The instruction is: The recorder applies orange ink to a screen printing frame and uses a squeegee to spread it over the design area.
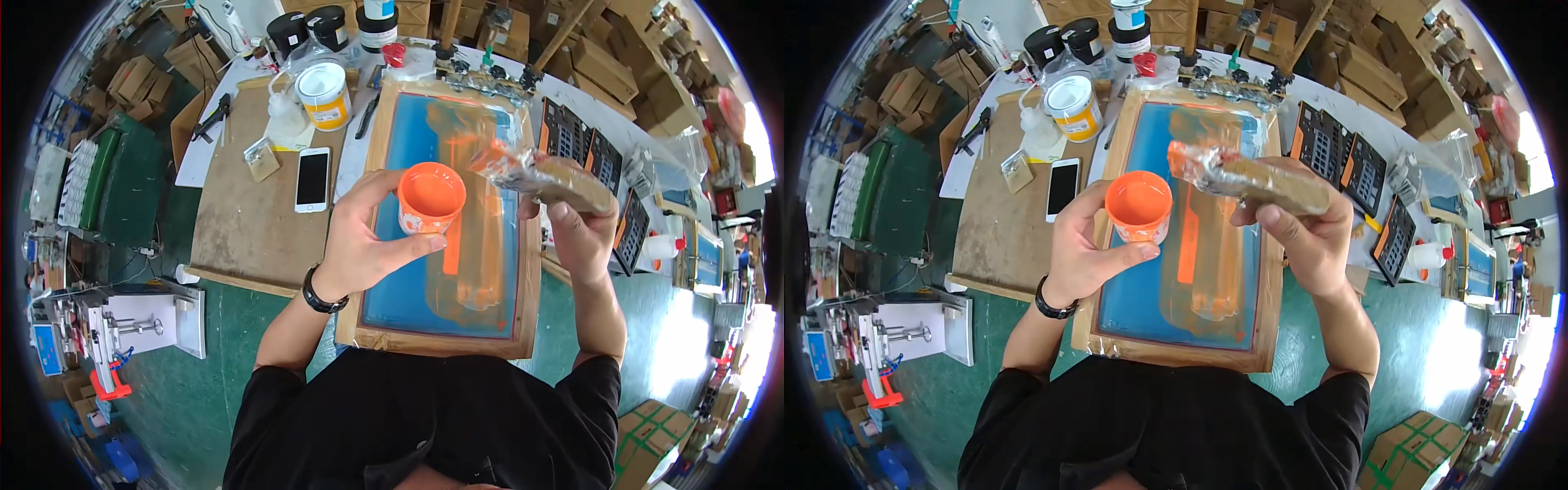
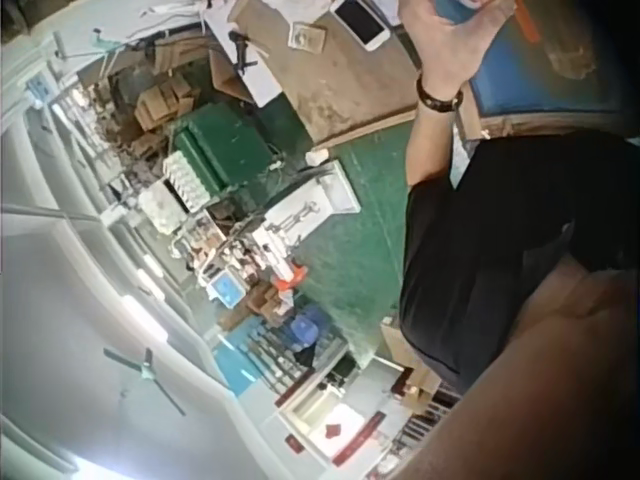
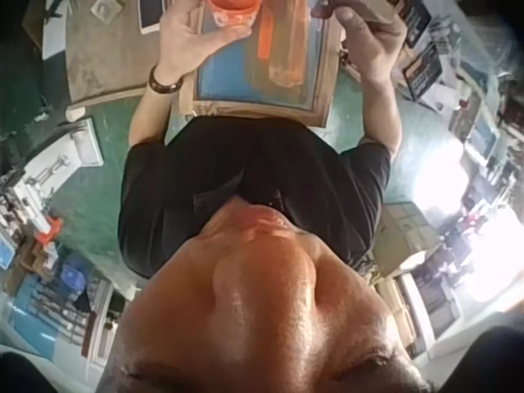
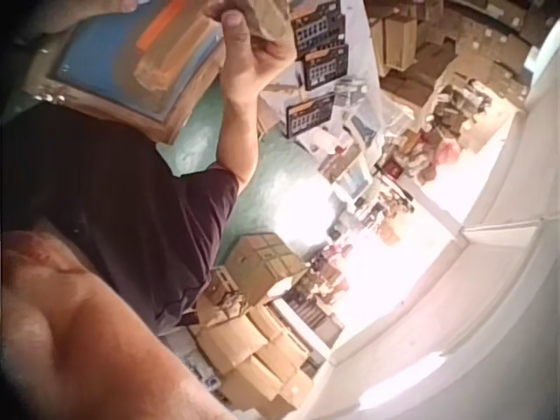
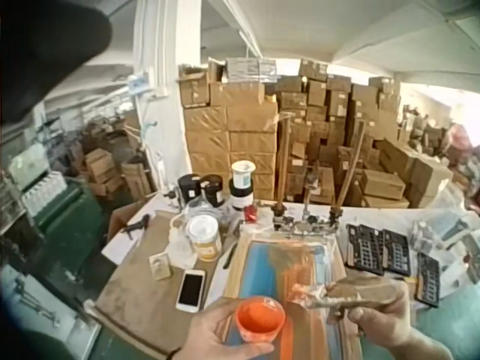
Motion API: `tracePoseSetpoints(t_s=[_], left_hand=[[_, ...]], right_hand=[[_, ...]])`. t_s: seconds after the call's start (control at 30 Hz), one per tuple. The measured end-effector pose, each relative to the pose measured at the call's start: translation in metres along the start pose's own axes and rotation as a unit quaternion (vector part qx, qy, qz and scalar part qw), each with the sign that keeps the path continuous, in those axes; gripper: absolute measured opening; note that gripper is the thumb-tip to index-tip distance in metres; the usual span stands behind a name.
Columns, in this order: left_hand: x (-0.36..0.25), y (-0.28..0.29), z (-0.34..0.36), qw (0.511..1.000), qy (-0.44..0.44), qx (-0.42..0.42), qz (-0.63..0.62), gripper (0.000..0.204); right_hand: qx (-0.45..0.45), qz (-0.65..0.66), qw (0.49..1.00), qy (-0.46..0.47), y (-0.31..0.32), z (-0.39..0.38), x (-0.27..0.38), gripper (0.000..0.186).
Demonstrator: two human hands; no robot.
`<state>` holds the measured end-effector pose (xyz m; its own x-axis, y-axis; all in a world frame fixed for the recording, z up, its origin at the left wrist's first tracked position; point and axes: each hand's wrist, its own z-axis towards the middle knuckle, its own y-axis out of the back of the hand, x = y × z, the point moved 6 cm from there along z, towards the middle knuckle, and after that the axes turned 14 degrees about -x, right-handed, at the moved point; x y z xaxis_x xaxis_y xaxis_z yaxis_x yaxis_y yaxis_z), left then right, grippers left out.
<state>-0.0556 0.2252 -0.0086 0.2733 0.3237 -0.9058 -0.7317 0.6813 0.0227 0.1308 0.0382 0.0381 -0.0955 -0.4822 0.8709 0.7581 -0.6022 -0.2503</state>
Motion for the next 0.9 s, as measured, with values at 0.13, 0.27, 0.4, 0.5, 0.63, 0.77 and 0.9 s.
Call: tracePoseSetpoints(t_s=[0.13,0.27,0.4,0.5,0.63,0.77,0.9], left_hand=[[-0.001,-0.002,0.002,1.000,-0.003,-0.004,-0.017,0.063],[-0.003,-0.002,0.002,0.999,-0.005,-0.009,-0.031,0.062],[-0.009,0.001,0.000,0.999,-0.048,-0.012,0.006,0.063],[-0.007,0.003,0.001,0.999,-0.041,-0.016,0.010,0.063],[-0.004,0.005,0.002,0.998,-0.046,-0.021,0.030,0.063],[-0.004,0.000,0.004,0.995,-0.083,-0.007,0.062,0.063],[-0.005,-0.002,0.005,0.994,-0.082,-0.014,0.075,0.061]], right_hand=[[0.049,-0.114,0.988,0.093,-0.010,0.005,0.013,0.031],[0.130,-0.269,0.927,0.226,-0.017,0.004,0.026,0.032],[0.136,-0.364,0.881,0.271,-0.011,0.009,0.037,0.033],[0.137,-0.387,0.860,0.304,-0.009,0.016,0.048,0.036],[0.093,-0.340,0.900,0.257,-0.012,0.021,0.060,0.039],[-0.057,-0.153,0.986,0.039,-0.013,0.026,0.057,0.039],[0.033,-0.170,0.983,0.069,-0.040,0.037,0.054,0.044]])
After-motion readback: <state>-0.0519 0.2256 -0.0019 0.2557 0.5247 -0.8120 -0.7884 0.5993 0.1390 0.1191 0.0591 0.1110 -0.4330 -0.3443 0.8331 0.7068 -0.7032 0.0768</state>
